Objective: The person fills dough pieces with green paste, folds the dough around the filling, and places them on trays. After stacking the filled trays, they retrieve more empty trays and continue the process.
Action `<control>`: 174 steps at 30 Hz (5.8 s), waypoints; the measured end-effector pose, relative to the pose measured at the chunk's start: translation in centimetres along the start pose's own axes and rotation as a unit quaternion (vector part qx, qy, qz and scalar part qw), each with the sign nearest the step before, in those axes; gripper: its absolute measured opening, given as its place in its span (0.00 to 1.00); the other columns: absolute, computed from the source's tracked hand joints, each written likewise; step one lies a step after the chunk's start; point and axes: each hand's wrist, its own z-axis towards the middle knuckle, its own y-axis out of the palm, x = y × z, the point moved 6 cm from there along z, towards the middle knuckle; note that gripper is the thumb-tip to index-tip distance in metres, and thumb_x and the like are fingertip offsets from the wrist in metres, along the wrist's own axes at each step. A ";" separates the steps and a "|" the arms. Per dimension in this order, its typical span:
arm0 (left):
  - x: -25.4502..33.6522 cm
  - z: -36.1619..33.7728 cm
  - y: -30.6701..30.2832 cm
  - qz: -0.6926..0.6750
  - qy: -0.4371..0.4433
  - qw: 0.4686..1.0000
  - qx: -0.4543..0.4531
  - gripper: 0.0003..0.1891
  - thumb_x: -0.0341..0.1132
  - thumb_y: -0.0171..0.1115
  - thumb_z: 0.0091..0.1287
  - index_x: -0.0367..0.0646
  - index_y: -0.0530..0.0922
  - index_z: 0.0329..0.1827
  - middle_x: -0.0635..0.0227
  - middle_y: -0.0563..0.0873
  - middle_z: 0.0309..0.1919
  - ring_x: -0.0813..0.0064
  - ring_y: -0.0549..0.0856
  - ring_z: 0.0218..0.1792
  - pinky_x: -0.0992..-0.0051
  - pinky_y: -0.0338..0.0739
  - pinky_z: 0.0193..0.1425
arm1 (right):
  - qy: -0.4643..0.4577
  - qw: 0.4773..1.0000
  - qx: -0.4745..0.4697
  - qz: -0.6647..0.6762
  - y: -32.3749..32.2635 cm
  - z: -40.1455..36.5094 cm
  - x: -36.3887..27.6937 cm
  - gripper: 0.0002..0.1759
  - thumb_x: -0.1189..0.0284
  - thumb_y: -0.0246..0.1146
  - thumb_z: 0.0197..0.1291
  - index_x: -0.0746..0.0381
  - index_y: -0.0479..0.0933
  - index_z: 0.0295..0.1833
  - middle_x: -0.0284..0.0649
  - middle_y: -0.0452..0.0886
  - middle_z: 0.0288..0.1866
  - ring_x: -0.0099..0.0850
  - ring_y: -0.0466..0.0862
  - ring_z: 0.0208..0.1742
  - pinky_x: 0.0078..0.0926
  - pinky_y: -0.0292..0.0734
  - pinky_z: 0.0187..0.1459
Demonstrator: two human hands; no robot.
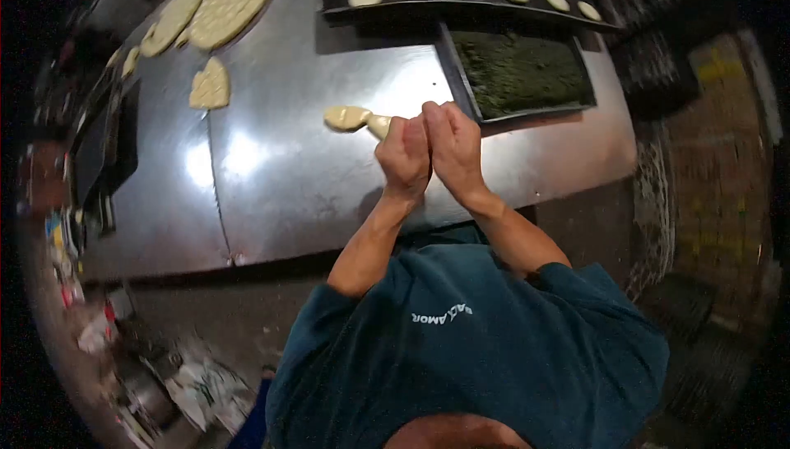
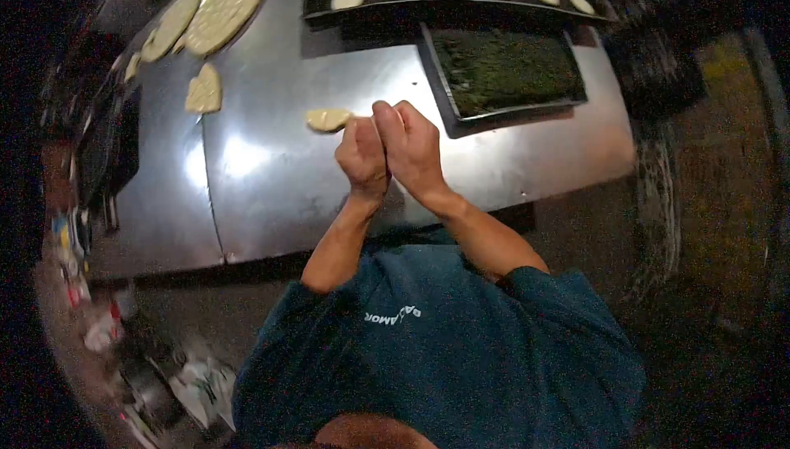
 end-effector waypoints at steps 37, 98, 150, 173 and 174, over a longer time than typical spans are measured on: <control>-10.1 1.7 11.7 -0.226 -0.389 0.885 -0.123 0.16 0.35 0.56 0.70 0.29 0.78 0.50 0.66 0.84 0.38 0.79 0.82 0.36 0.78 0.77 0.39 | -0.016 0.982 -0.128 -0.142 -14.1 13.4 8.1 0.20 0.67 0.70 0.51 0.60 0.79 0.50 0.48 0.84 0.37 0.32 0.85 0.37 0.31 0.79 0.40; 0.7 4.2 -4.5 -0.369 -0.179 0.912 -0.022 0.24 0.46 0.40 0.76 0.37 0.77 0.31 0.69 0.80 0.25 0.83 0.76 0.23 0.83 0.69 0.25 | -0.419 0.870 -0.129 -0.224 4.4 -2.0 -9.7 0.12 0.81 0.65 0.50 0.63 0.78 0.42 0.44 0.78 0.39 0.38 0.81 0.36 0.32 0.78 0.38; -12.1 -11.2 -26.8 0.007 -0.432 0.890 0.145 0.18 0.39 0.51 0.72 0.33 0.73 0.57 0.56 0.82 0.47 0.69 0.84 0.41 0.75 0.80 0.40 | -0.241 0.744 -0.210 -0.587 3.9 -4.5 14.8 0.32 0.53 0.50 0.66 0.52 0.56 0.73 0.51 0.54 0.72 0.52 0.54 0.72 0.62 0.48 0.68; -10.7 -9.2 -9.0 -0.069 -0.502 0.858 0.079 0.02 0.24 0.57 0.58 0.34 0.73 0.30 0.62 0.78 0.31 0.77 0.78 0.30 0.79 0.72 0.32 | -0.045 0.937 -0.010 -0.345 -20.4 37.1 6.6 0.18 0.65 0.64 0.56 0.65 0.79 0.49 0.40 0.85 0.39 0.23 0.83 0.39 0.25 0.77 0.41; -8.2 -8.6 -9.2 -0.043 -0.489 0.867 0.080 0.07 0.25 0.56 0.59 0.33 0.74 0.40 0.60 0.79 0.34 0.75 0.80 0.33 0.77 0.74 0.36 | -0.071 0.930 0.012 -0.361 -21.5 39.8 7.3 0.19 0.63 0.64 0.55 0.63 0.80 0.49 0.43 0.85 0.39 0.29 0.85 0.39 0.30 0.77 0.41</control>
